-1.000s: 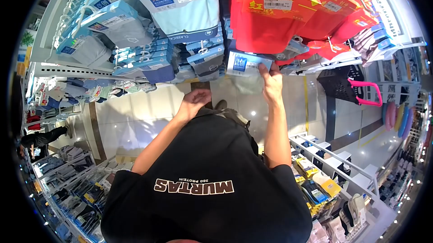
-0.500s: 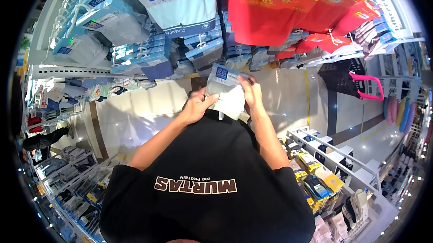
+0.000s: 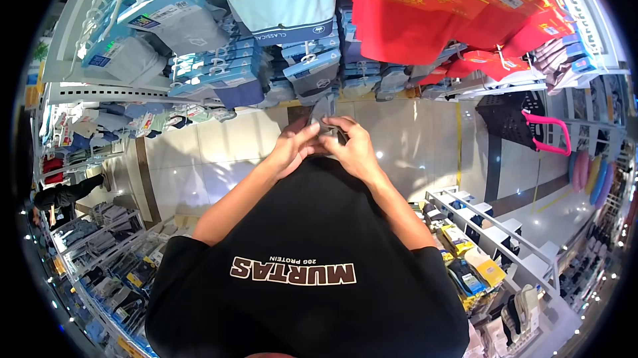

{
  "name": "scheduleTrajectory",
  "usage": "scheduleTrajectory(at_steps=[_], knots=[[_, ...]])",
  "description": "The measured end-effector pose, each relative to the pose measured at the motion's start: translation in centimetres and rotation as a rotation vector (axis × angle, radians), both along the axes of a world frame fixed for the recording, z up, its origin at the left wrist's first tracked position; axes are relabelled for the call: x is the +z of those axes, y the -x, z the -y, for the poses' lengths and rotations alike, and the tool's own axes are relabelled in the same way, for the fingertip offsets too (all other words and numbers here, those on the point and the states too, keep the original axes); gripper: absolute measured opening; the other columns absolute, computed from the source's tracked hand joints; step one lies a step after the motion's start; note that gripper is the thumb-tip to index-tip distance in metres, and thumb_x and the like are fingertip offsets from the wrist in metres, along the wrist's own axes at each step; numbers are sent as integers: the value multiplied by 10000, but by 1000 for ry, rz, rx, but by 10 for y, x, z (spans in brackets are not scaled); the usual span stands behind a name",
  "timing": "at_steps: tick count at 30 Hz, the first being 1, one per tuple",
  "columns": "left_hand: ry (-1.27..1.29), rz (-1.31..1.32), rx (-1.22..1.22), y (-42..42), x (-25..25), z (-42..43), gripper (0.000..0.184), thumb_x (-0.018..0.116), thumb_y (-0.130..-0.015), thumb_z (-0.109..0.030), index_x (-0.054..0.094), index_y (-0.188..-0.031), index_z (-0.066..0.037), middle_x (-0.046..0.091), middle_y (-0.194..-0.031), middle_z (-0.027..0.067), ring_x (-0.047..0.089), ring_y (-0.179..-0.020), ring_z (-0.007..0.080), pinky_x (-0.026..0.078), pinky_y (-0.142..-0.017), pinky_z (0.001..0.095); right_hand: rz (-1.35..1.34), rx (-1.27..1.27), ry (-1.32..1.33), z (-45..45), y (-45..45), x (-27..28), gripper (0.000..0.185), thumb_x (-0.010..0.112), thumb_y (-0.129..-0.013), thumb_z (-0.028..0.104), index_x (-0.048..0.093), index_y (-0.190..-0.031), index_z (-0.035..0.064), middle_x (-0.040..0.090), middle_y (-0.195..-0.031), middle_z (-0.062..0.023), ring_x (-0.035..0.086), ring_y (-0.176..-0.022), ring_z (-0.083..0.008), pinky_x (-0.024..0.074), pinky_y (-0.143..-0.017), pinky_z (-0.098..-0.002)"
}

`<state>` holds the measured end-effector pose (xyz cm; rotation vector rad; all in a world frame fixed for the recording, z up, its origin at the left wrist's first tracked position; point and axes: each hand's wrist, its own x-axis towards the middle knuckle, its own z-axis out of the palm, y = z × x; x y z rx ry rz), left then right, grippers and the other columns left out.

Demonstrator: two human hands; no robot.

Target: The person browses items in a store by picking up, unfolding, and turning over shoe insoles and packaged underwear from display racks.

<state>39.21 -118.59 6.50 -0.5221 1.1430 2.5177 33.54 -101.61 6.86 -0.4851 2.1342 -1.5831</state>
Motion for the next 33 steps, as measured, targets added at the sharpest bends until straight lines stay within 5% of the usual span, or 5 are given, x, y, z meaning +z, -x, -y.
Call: scheduleTrajectory(at_steps=[2, 9, 13, 19, 33], knots=[[43, -45, -33, -1, -2, -1, 448, 585, -964, -128, 426, -1366, -13, 605, -1206, 122, 628, -1065, 230, 554, -867, 384, 174, -149, 22, 3, 0, -10, 269, 647, -882, 139, 676, -1084, -36, 695, -943, -107, 642, -845, -134, 503, -757, -267], [79, -39, 26, -4, -16, -1, 360, 556, -957, -49, 480, -1293, 54, 641, -1113, 145, 657, -993, 215, 573, -833, 346, 226, -171, 119, 0, 10, -15, 223, 594, -946, 176, 671, -921, -32, 564, -679, 24, 447, -623, -47, 373, -551, -254], [126, -34, 15, -4, -23, 0, 293, 546, -953, -37, 532, -1228, 64, 660, -1058, 147, 672, -937, 218, 577, -827, 345, 241, -197, 175, 0, 10, -19, 231, 592, -948, 179, 649, -866, -30, 542, -677, 26, 434, -631, -45, 359, -540, -259], [221, -51, 68, -2, -16, -5, 241, 533, -955, -37, 560, -1169, 70, 667, -1028, 149, 675, -871, 214, 576, -802, 335, 194, -63, 169, 4, 4, -9, 352, 729, -850, 219, 618, -1054, -46, 636, -780, -34, 532, -707, -78, 455, -625, -263], [491, -23, -5, 4, -20, -6, 298, 668, -936, -239, 639, -1035, 40, 689, -886, 84, 654, -739, 129, 553, -660, 276, 289, -133, 154, 0, 7, -22, 177, 591, -946, 165, 608, -906, -6, 522, -683, 40, 412, -629, -29, 335, -527, -238]])
